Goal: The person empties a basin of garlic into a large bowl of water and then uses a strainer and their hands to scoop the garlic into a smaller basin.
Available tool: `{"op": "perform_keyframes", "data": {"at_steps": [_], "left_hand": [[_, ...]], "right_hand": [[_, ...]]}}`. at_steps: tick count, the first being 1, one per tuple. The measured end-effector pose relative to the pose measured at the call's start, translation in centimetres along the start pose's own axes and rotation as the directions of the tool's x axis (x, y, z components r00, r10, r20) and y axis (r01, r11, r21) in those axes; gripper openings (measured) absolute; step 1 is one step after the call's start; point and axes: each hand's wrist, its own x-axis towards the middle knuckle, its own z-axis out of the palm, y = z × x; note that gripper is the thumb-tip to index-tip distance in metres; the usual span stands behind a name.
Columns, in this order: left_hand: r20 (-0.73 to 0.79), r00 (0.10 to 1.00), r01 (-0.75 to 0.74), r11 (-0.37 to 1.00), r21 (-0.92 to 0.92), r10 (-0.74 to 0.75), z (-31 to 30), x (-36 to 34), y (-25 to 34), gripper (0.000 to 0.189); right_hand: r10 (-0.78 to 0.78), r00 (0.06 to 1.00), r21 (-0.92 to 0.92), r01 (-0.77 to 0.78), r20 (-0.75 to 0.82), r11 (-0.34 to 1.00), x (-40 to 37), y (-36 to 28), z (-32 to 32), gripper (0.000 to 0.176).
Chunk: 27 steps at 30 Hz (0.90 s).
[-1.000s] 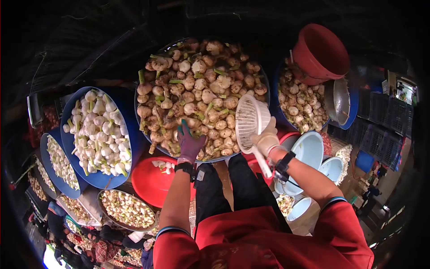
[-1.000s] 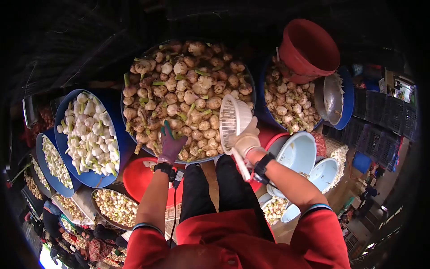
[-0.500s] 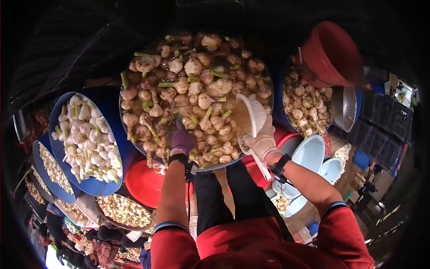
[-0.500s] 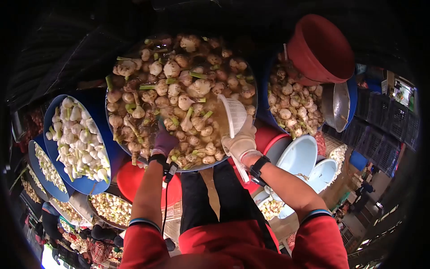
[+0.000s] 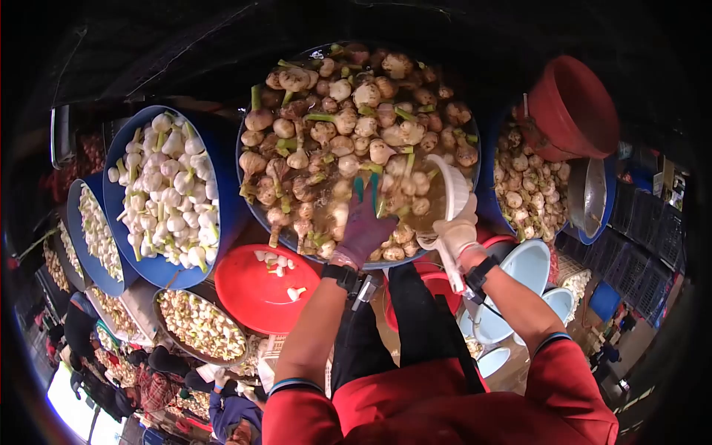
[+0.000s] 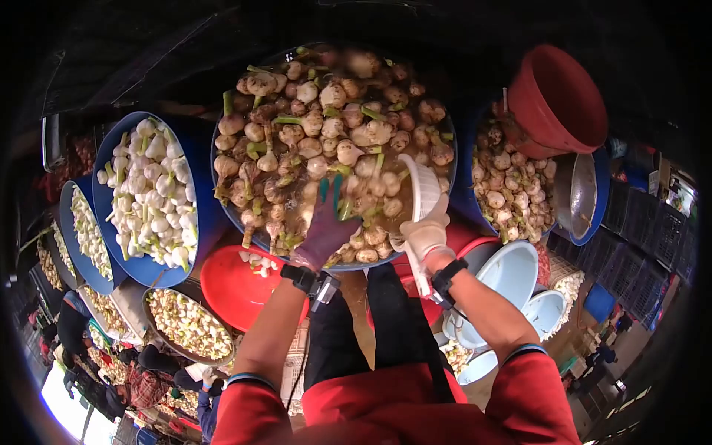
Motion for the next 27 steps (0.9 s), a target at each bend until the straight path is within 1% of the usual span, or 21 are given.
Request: {"op": "perform_keyframes", "data": {"at_steps": [1,2,3,4,7,9,11,12,13,14,15,17,18,20,21,22,23,24,25,26,27], "left_hand": [[0.009,1.000,-0.003,1.000,0.000,0.003,-0.8,-0.3,-0.4,0.093],[-0.175,0.976,-0.115,0.990,0.079,0.127,-2.4,0.0,-1.1,0.087],[-0.343,0.903,-0.209,0.963,0.171,0.257,-4.2,0.4,-1.9,0.082],[-0.417,0.878,-0.150,0.962,0.230,0.236,-6.5,0.4,-2.5,0.078],[-0.564,0.819,0.162,0.897,0.412,0.111,-12.3,2.1,-7.4,0.077],[-0.287,0.927,0.270,0.960,0.070,-0.240,-14.9,3.0,-10.1,0.081],[-0.183,0.950,0.270,0.960,0.079,-0.252,-14.7,4.0,-10.3,0.089],[-0.149,0.955,0.292,0.905,0.309,-0.257,-13.8,4.7,-10.9,0.091],[-0.125,0.955,0.293,0.802,0.520,-0.267,-13.2,5.2,-10.7,0.093],[-0.188,0.943,0.331,0.794,0.510,-0.273,-11.9,5.5,-10.3,0.094],[-0.181,0.949,0.313,0.828,0.465,-0.257,-11.3,5.6,-10.2,0.093],[-0.200,0.974,0.203,0.808,0.553,-0.108,-9.8,5.9,-11.4,0.094],[-0.229,0.970,0.191,0.840,0.508,-0.082,-9.0,5.3,-10.9,0.095],[-0.279,0.958,0.201,0.844,0.496,-0.064,-7.2,3.2,-8.0,0.095],[-0.218,0.970,0.197,0.872,0.449,-0.107,-6.8,2.5,-6.4,0.100],[-0.132,0.981,0.190,0.873,0.449,-0.145,-6.4,2.1,-3.9,0.096],[-0.082,0.991,-0.056,0.891,0.451,0.104,-3.9,2.6,-5.2,0.087],[0.023,0.999,0.017,0.788,0.616,-0.039,-2.5,1.7,-1.4,0.080],[0.086,0.995,-0.012,0.808,0.589,-0.048,-1.1,1.8,-0.8,0.078],[0.071,0.996,0.003,0.836,0.549,-0.050,-1.3,1.7,0.2,0.075],[0.059,0.997,0.013,0.861,0.508,-0.050,-1.6,1.4,1.1,0.071]], "right_hand": [[0.042,0.999,0.024,-0.043,0.024,0.999,0.0,-0.4,-0.5,0.097],[0.016,0.998,0.243,-0.028,0.055,0.970,0.8,1.5,0.0,0.097],[0.004,0.998,0.348,-0.024,0.058,0.937,0.7,2.5,0.0,0.097],[-0.008,0.998,0.449,-0.020,0.061,0.893,0.7,3.5,0.0,0.096],[-0.016,1.000,0.425,0.019,-0.010,0.905,-2.4,0.4,-0.3,0.096],[0.040,0.999,0.356,-0.047,0.027,0.933,-1.4,1.2,1.6,0.097],[0.032,0.998,0.032,-0.031,-0.047,0.999,-0.1,2.0,4.2,0.068],[0.029,0.996,-0.132,-0.040,-0.084,0.990,0.6,2.4,5.6,0.054],[-0.072,0.992,-0.210,0.048,-0.107,0.976,1.6,2.7,6.8,0.036],[-0.172,0.977,-0.293,0.129,-0.129,0.948,2.4,2.9,8.0,0.027],[-0.070,0.953,-0.156,0.024,-0.295,0.987,1.8,0.2,7.8,0.025],[0.057,0.910,-0.011,-0.067,-0.410,0.998,1.5,0.7,9.4,0.023],[-0.205,0.945,-0.292,0.127,-0.256,0.948,3.5,3.9,10.9,0.022],[-0.337,0.935,-0.454,0.255,-0.109,0.854,5.2,7.2,12.6,0.021],[-0.398,0.917,-0.518,0.324,-0.033,0.792,6.1,8.7,13.5,0.020],[-0.599,0.773,-0.598,0.384,-0.209,0.704,6.3,8.9,13.4,0.018],[-0.536,0.772,-0.472,0.352,-0.342,0.808,5.6,7.5,12.7,0.018],[-0.460,0.754,-0.318,0.342,-0.470,0.884,4.8,6.0,11.9,0.018],[-0.375,0.719,-0.156,0.354,-0.585,0.922,3.9,4.4,11.1,0.018],[-0.346,0.889,-0.106,0.329,-0.300,0.938,4.4,5.0,10.0,0.019],[-0.318,0.937,-0.087,0.308,-0.145,0.947,4.8,5.5,9.7,0.020]]}}
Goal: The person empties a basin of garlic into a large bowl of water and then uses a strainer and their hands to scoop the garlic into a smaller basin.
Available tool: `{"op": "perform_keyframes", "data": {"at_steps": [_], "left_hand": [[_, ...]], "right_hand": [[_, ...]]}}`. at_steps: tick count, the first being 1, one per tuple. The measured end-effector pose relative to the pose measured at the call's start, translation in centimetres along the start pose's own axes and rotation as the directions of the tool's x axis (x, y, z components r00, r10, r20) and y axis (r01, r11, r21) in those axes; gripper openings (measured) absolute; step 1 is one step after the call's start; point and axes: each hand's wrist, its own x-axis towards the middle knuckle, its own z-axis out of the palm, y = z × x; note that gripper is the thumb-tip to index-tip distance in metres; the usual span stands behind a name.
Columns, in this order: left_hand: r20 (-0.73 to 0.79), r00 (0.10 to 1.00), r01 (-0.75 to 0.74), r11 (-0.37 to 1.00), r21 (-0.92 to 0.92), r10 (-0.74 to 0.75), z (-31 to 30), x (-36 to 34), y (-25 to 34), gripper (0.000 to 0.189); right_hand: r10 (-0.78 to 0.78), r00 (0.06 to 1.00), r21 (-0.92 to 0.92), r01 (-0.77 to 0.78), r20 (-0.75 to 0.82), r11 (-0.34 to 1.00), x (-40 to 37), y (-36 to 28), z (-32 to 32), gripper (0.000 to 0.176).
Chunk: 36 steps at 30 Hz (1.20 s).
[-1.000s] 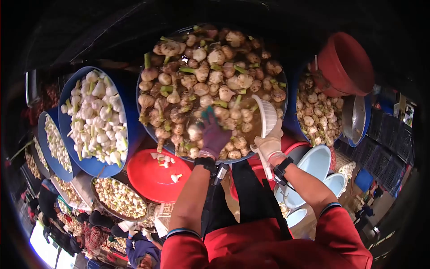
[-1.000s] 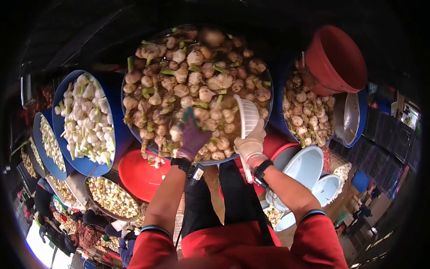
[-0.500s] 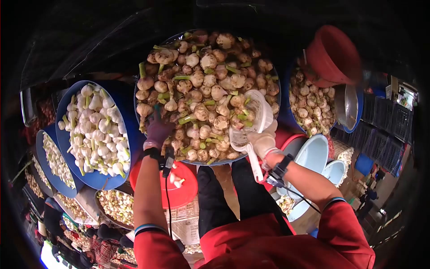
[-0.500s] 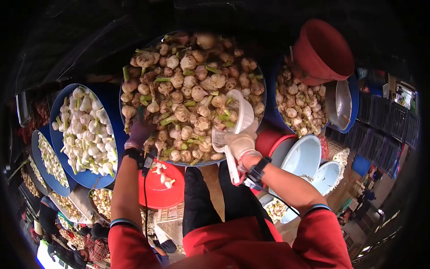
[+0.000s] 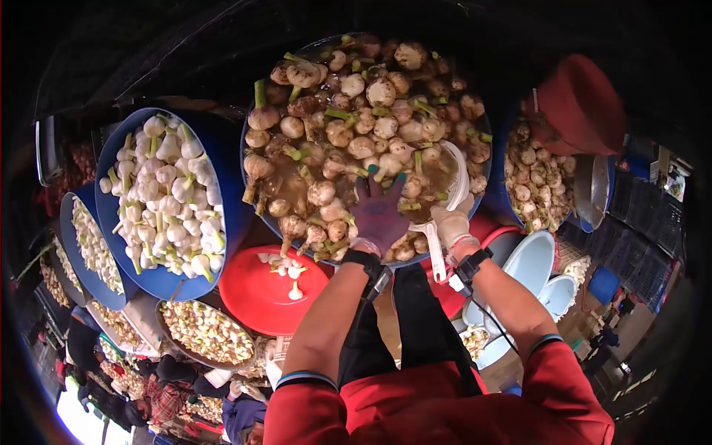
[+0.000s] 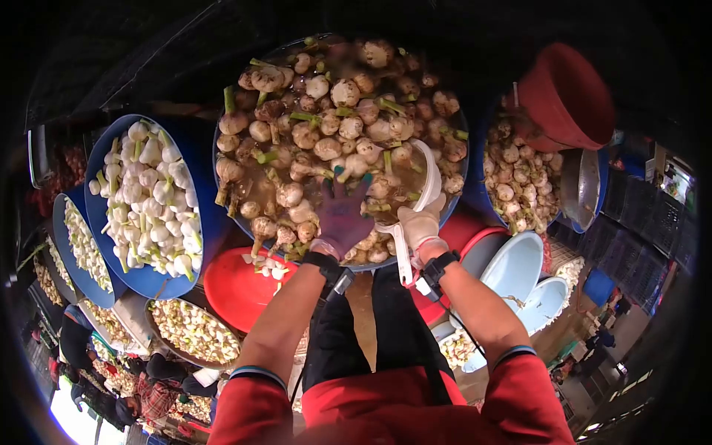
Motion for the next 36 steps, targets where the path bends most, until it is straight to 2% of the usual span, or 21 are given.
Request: {"op": "perform_keyframes", "data": {"at_steps": [1,3,4,5,6,8,10,11,12,13,15,16,18,22,24,27,28,30,32,34,36], "left_hand": [[0.000,1.000,-0.005,1.000,-0.007,0.005,0.5,-0.1,-0.5,0.071],[-0.158,0.927,-0.371,0.894,-0.250,0.341,1.1,-0.3,-2.9,0.065],[-0.162,0.927,-0.371,0.895,-0.250,0.339,0.0,-1.2,-3.2,0.065],[-0.322,0.899,-0.385,0.886,-0.259,0.297,-1.1,-2.7,-3.5,0.062],[-0.468,0.847,-0.406,0.874,-0.266,0.251,-1.9,-3.7,-4.1,0.059],[-0.582,0.807,-0.231,0.962,-0.149,0.104,-1.9,-3.4,-9.1,0.067],[-0.300,0.921,0.113,0.908,-0.404,-0.248,-2.4,-2.2,-13.8,0.084],[-0.302,0.921,0.107,0.907,-0.408,-0.245,-2.3,-1.5,-15.2,0.084],[-0.171,0.958,0.104,0.836,-0.539,-0.229,-2.0,-0.7,-16.6,0.092],[-0.040,0.981,0.119,0.750,-0.651,-0.190,-1.9,0.2,-17.4,0.100],[-0.080,0.990,0.047,0.807,-0.589,-0.116,-1.4,1.9,-17.5,0.104],[-0.125,0.992,-0.040,0.849,-0.527,-0.031,-0.8,3.1,-17.7,0.107],[-0.156,0.986,-0.026,0.892,-0.451,-0.050,1.3,5.4,-17.5,0.109],[0.150,0.968,0.250,0.840,-0.482,-0.202,0.5,3.6,-13.4,0.107],[-0.017,0.980,0.178,0.919,-0.351,-0.196,1.5,2.2,-11.3,0.107],[0.036,0.987,0.156,0.921,-0.358,-0.154,1.7,1.4,-10.6,0.108],[0.035,0.989,0.144,0.916,-0.374,-0.141,1.2,1.2,-10.1,0.108],[0.110,0.977,0.211,0.916,-0.342,-0.184,0.2,0.3,-8.8,0.113],[0.048,0.991,0.132,0.926,-0.355,-0.123,1.9,-0.1,-7.7,0.107],[0.037,0.982,0.181,0.877,-0.446,-0.184,2.5,-0.5,-7.0,0.105],[-0.147,0.988,-0.036,0.878,-0.477,-0.040,3.3,-1.9,-5.2,0.096]], "right_hand": [[0.027,0.987,0.007,-0.029,0.161,1.000,0.2,0.6,-0.3,0.021],[0.011,0.995,-0.049,-0.006,0.103,0.999,0.3,0.7,-0.2,0.020],[0.003,0.996,-0.067,0.002,0.084,0.998,0.0,0.1,-0.6,0.020],[-0.054,0.993,-0.167,0.071,0.106,0.983,-1.0,0.0,-1.3,0.020],[-0.006,0.995,-0.025,0.008,0.099,1.000,-2.5,-2.3,-3.3,0.042],[0.090,0.992,0.264,-0.109,0.084,0.958,-5.4,-7.3,-7.4,0.093],[0.100,0.975,0.290,-0.156,0.198,0.944,-5.8,-9.0,-7.5,0.097],[0.164,0.976,0.186,-0.190,0.145,0.964,-5.0,-10.2,-6.5,0.099],[0.252,0.932,0.124,-0.290,0.260,0.949,-4.1,-14.0,-8.0,0.100],[0.319,0.909,0.022,-0.337,0.269,0.941,-2.7,-15.2,-6.7,0.101],[0.400,0.871,-0.091,-0.390,0.284,0.916,-1.7,-15.3,-5.3,0.101],[0.362,0.883,-0.062,-0.361,0.297,0.931,-1.4,-15.1,-5.1,0.102],[0.318,0.896,-0.042,-0.322,0.308,0.946,-0.5,-14.2,-4.7,0.104],[-0.046,0.977,0.078,0.031,0.210,0.997,-1.1,-8.4,-0.5,0.107],[-0.043,0.978,0.032,0.038,0.204,0.999,-0.6,-8.1,0.2,0.094],[0.016,0.967,-0.086,0.006,0.256,0.996,-0.1,-7.3,1.3,0.071],[-0.184,0.918,-0.241,0.278,0.350,0.930,0.0,-7.1,0.8,0.047],[-0.432,0.673,-0.432,0.728,0.601,0.532,0.7,-6.8,-0.7,0.013],[-0.352,0.636,-0.424,0.744,0.687,0.516,1.7,-5.6,-0.2,0.018],[-0.151,0.883,-0.219,0.270,0.444,0.938,1.6,-5.1,-0.7,0.026],[-0.055,0.854,-0.232,0.202,0.518,0.952,1.6,-5.9,-3.0,0.033]]}}
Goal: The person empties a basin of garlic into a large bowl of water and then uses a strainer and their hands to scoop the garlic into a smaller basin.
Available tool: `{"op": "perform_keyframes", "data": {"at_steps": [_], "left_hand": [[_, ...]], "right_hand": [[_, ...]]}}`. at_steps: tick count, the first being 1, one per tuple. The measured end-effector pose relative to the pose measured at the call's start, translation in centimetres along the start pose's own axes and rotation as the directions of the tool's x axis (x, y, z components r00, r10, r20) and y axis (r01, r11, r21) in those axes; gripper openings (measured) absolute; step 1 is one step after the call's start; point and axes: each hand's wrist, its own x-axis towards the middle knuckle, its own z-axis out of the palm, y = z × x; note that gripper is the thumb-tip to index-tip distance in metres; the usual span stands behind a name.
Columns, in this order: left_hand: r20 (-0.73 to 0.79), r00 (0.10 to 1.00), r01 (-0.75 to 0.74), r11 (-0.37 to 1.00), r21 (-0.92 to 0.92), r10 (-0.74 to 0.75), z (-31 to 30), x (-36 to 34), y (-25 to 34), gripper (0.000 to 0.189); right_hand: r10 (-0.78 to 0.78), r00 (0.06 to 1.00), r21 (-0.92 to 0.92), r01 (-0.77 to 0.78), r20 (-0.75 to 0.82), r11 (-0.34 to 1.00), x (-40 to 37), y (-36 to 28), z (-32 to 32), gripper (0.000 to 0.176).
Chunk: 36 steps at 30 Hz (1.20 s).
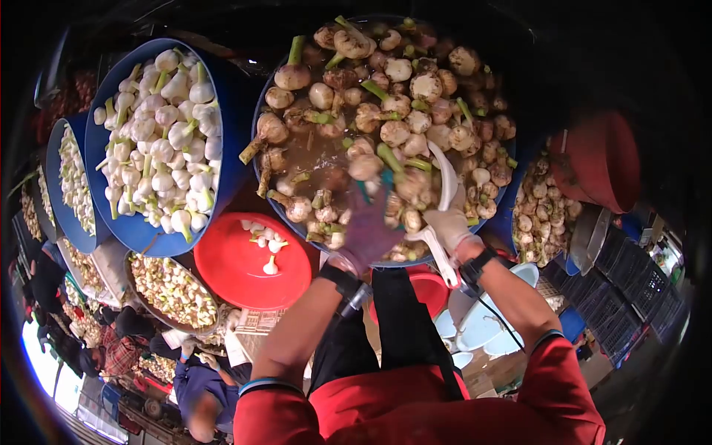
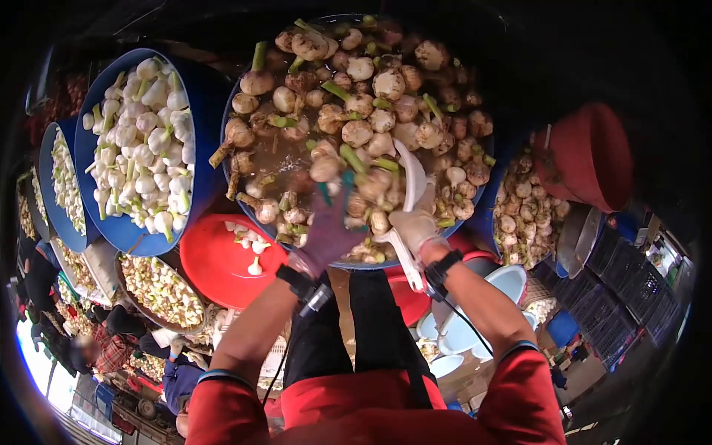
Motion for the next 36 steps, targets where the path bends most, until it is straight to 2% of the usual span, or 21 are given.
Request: {"op": "perform_keyframes", "data": {"at_steps": [1,2,3,4,5,6,8,10,12,14,17,20,21,22,24,26,28,30,32,34,36], "left_hand": [[-0.028,0.997,-0.069,0.995,-0.067,0.067,0.2,-0.5,1.1,0.093],[-0.061,0.990,-0.134,0.982,-0.133,0.127,0.3,-1.0,2.0,0.089],[-0.027,0.987,-0.160,0.975,-0.154,0.158,0.7,-1.1,2.4,0.089],[0.008,0.981,-0.188,0.967,-0.174,0.192,0.8,-1.0,2.6,0.088],[0.049,0.959,-0.261,0.936,-0.237,0.280,-0.2,-1.0,3.4,0.081],[0.082,0.934,-0.342,0.936,-0.081,0.348,-1.2,-0.5,3.8,0.073],[-0.018,0.922,-0.380,0.912,0.157,0.387,-3.5,0.6,4.2,0.067],[-0.313,0.893,-0.259,0.938,0.230,0.324,-6.1,2.8,1.7,0.067],[-0.451,0.859,-0.003,0.883,0.469,0.243,-10.6,5.4,-1.4,0.067],[-0.450,0.892,0.237,0.888,0.394,-0.039,-13.6,7.0,-4.4,0.072],[-0.376,0.911,0.357,0.780,0.514,-0.169,-15.0,8.6,-3.9,0.083],[-0.299,0.891,0.451,0.733,0.509,-0.341,-14.1,9.5,-2.6,0.081],[-0.249,0.905,0.426,0.751,0.505,-0.346,-13.7,10.0,-4.0,0.078],[-0.240,0.910,0.415,0.749,0.516,-0.339,-13.2,10.3,-5.0,0.078],[-0.048,0.940,0.340,0.926,0.165,-0.337,-12.4,10.5,-6.0,0.075],[-0.072,0.917,0.396,0.879,0.264,-0.392,-10.6,10.3,-5.8,0.073],[-0.170,0.945,0.328,0.812,0.482,-0.280,-9.6,8.4,-4.9,0.073],[-0.008,0.970,0.205,0.800,0.564,-0.244,-9.6,7.6,-5.7,0.071],[-0.045,0.971,0.235,0.888,0.396,-0.237,-8.9,8.5,-8.8,0.067],[0.104,0.965,0.216,0.953,0.211,-0.242,-9.5,8.3,-7.3,0.068],[0.074,0.989,0.115,0.977,0.182,-0.130,-8.7,8.7,-10.1,0.064]], "right_hand": [[0.066,0.995,0.061,-0.070,0.073,0.996,-1.7,-2.0,-2.3,0.035],[0.145,0.987,0.362,-0.159,0.066,0.919,-2.0,0.4,-1.5,0.029],[0.333,0.929,0.706,-0.343,0.160,0.620,-4.2,-0.9,-3.3,0.024],[0.282,0.954,0.825,-0.240,0.102,0.511,-5.3,0.1,-3.6,0.022],[0.351,0.926,0.808,-0.308,0.135,0.502,-5.9,2.4,-3.6,0.029],[0.267,0.961,0.910,-0.174,0.073,0.377,-7.0,3.0,-3.7,0.045],[0.390,0.913,0.815,-0.312,0.115,0.488,-5.9,4.8,-3.2,0.051],[0.327,0.933,0.822,-0.300,0.148,0.484,-6.7,0.6,-4.8,0.042],[0.289,0.956,0.603,-0.264,0.057,0.752,-3.0,2.3,-0.9,0.018],[0.292,0.956,0.466,-0.274,0.035,0.841,-0.4,2.3,1.3,0.021],[0.404,0.902,0.642,-0.400,0.150,0.655,1.2,-0.9,0.1,0.029],[0.345,0.936,0.516,-0.329,0.068,0.791,2.3,0.2,0.8,0.056],[0.261,0.963,0.414,-0.262,0.061,0.872,2.6,0.6,0.9,0.073],[0.270,0.961,0.424,-0.270,0.062,0.864,2.4,0.2,0.7,0.073],[0.285,0.955,0.606,-0.182,-0.077,0.775,2.0,-0.6,0.7,0.073],[0.338,0.941,0.614,-0.265,-0.003,0.743,2.7,0.0,1.0,0.080],[0.338,0.935,0.626,-0.203,-0.103,0.753,2.5,-0.5,1.1,0.088],[0.379,0.925,0.616,-0.291,-0.014,0.732,2.1,-1.3,-0.1,0.093],[0.322,0.946,0.654,-0.261,0.027,0.710,1.1,-2.5,-1.5,0.086],[0.288,0.954,0.660,-0.269,0.084,0.701,-0.3,-2.7,-2.4,0.088],[0.319,0.940,0.605,-0.326,0.123,0.727,-0.7,-2.9,-2.9,0.090]]}}
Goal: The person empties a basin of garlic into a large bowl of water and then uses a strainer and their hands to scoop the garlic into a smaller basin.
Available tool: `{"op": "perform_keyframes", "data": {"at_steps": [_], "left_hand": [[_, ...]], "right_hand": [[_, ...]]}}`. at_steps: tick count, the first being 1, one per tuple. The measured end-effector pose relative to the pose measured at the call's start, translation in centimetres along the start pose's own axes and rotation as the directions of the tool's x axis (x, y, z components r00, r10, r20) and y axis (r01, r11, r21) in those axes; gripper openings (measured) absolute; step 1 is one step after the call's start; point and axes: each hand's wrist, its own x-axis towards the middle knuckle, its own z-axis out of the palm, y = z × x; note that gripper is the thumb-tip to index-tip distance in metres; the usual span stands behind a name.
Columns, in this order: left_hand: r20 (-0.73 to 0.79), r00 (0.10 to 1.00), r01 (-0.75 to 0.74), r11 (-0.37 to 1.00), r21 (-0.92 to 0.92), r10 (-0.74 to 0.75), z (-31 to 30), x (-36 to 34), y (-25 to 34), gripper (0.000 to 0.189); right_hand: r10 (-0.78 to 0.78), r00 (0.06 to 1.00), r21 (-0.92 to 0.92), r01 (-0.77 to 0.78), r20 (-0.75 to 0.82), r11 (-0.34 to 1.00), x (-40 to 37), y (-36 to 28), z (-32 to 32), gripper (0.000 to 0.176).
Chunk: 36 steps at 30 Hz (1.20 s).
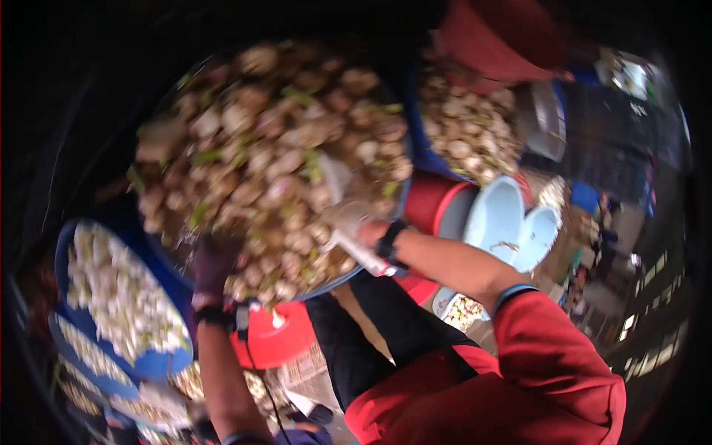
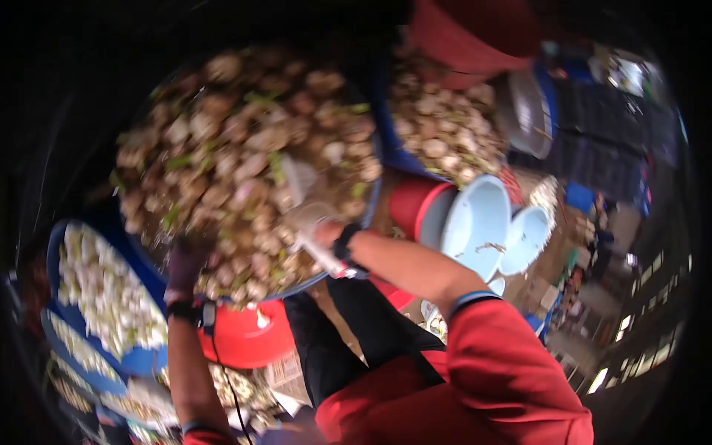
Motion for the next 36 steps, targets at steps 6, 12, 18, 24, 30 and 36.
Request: {"op": "perform_keyframes", "data": {"at_steps": [6,12,18,24,30,36], "left_hand": [[0.128,0.986,-0.066,0.958,-0.279,0.105,5.6,-1.8,-0.5,0.069],[0.174,0.983,-0.017,0.963,-0.269,0.066,6.0,-3.5,5.4,0.090],[0.141,0.987,-0.067,0.995,-0.079,0.078,6.1,-4.1,10.2,0.091],[0.178,0.976,-0.082,0.967,-0.240,0.127,6.3,-2.8,7.8,0.088],[0.266,0.956,-0.014,0.923,-0.384,0.125,5.8,-3.8,9.5,0.077],[0.169,0.977,-0.078,0.952,-0.296,0.133,6.4,-4.4,9.8,0.085]], "right_hand": [[0.145,0.985,-0.083,-0.153,-0.092,0.985,4.8,2.1,3.1,0.098],[0.153,0.988,0.029,-0.153,0.017,0.988,2.5,0.9,-0.2,0.103],[-0.090,0.965,-0.002,0.093,0.248,0.996,0.8,1.7,-4.6,0.114],[-0.275,0.920,-0.250,0.207,-0.280,0.946,1.1,12.6,-15.4,0.035],[0.405,0.785,0.641,-0.013,-0.469,0.768,-5.7,36.5,-13.5,0.022],[0.554,0.824,0.986,-0.033,0.119,-0.162,-10.7,44.5,-3.6,0.054]]}}
